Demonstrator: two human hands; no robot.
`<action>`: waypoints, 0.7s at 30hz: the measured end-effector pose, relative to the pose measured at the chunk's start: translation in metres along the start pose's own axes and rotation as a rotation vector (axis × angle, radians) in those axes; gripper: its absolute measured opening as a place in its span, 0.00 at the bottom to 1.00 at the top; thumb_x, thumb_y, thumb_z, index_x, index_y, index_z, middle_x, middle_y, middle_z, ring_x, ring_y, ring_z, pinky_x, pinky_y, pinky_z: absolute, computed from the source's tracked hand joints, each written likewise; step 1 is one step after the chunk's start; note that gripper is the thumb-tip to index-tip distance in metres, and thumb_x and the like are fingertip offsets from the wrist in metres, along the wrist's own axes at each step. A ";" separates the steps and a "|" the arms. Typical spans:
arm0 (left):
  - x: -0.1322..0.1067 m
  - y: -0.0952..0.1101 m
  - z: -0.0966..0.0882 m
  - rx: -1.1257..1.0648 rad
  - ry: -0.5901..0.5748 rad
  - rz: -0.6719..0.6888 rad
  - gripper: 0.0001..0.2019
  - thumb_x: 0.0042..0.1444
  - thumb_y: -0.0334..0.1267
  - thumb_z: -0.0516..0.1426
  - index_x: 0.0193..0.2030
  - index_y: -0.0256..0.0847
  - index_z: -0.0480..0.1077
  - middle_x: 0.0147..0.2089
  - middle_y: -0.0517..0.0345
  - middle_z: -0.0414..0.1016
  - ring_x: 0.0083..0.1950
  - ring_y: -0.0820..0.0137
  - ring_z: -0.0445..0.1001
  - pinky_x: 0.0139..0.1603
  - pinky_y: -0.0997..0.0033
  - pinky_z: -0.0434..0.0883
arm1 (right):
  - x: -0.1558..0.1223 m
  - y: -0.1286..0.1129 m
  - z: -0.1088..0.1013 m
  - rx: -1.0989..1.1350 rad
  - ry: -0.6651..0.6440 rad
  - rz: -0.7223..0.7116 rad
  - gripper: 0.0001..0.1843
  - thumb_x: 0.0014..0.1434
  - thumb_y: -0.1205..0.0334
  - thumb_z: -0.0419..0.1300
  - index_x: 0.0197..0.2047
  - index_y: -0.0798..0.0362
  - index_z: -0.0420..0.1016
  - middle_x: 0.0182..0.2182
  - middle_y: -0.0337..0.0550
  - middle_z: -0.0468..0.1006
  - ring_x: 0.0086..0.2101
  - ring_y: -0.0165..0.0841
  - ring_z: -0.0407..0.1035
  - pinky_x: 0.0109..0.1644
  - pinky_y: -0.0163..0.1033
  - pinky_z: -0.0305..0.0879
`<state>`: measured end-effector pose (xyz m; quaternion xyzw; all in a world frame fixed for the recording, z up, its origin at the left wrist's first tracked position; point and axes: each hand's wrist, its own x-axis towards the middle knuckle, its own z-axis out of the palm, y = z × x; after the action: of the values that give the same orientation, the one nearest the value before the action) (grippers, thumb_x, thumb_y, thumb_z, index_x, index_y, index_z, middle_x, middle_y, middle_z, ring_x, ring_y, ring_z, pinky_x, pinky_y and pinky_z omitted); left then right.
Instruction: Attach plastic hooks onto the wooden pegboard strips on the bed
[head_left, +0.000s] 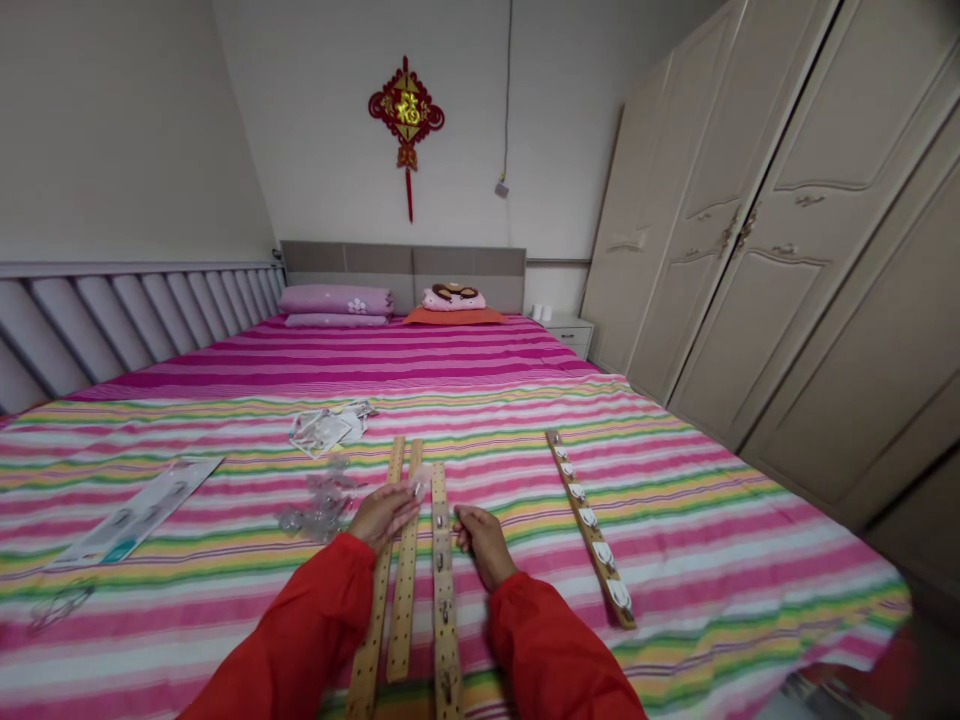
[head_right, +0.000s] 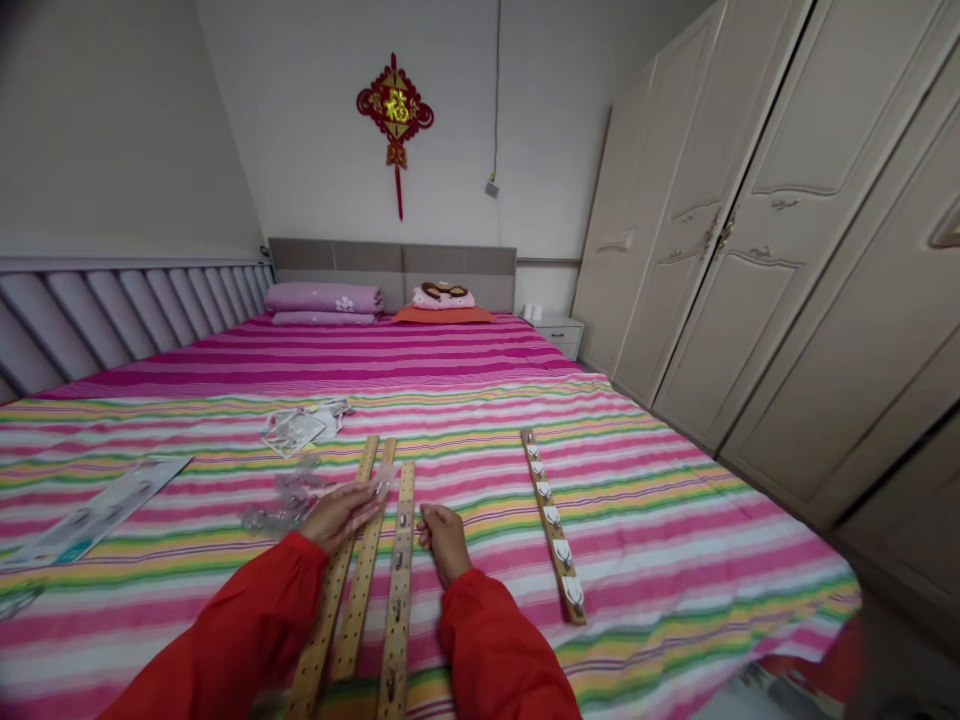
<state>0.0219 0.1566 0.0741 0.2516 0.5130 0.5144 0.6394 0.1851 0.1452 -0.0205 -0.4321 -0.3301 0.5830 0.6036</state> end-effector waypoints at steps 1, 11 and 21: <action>0.001 -0.004 0.003 -0.006 0.009 0.002 0.10 0.54 0.18 0.55 0.27 0.34 0.70 0.25 0.55 0.78 0.27 0.75 0.77 0.30 0.80 0.76 | 0.000 -0.002 0.000 0.018 -0.001 0.005 0.20 0.39 0.48 0.67 0.28 0.58 0.75 0.17 0.36 0.71 0.14 0.23 0.60 0.16 0.29 0.49; 0.023 -0.022 0.022 0.081 -0.032 0.069 0.06 0.48 0.22 0.60 0.26 0.34 0.69 0.21 0.57 0.75 0.24 0.75 0.76 0.31 0.77 0.75 | 0.023 -0.039 0.023 0.003 -0.094 -0.065 0.14 0.40 0.55 0.68 0.27 0.57 0.76 0.19 0.37 0.74 0.17 0.24 0.64 0.19 0.30 0.58; 0.061 -0.031 0.014 0.386 -0.060 0.335 0.08 0.40 0.37 0.64 0.24 0.35 0.71 0.18 0.65 0.69 0.21 0.77 0.67 0.26 0.78 0.65 | 0.052 -0.038 0.031 -0.071 -0.068 -0.017 0.11 0.38 0.60 0.65 0.26 0.55 0.74 0.14 0.34 0.71 0.16 0.25 0.64 0.21 0.31 0.62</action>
<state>0.0437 0.2047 0.0287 0.4655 0.5337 0.4983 0.5002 0.1786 0.2028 0.0209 -0.4305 -0.3746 0.5801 0.5813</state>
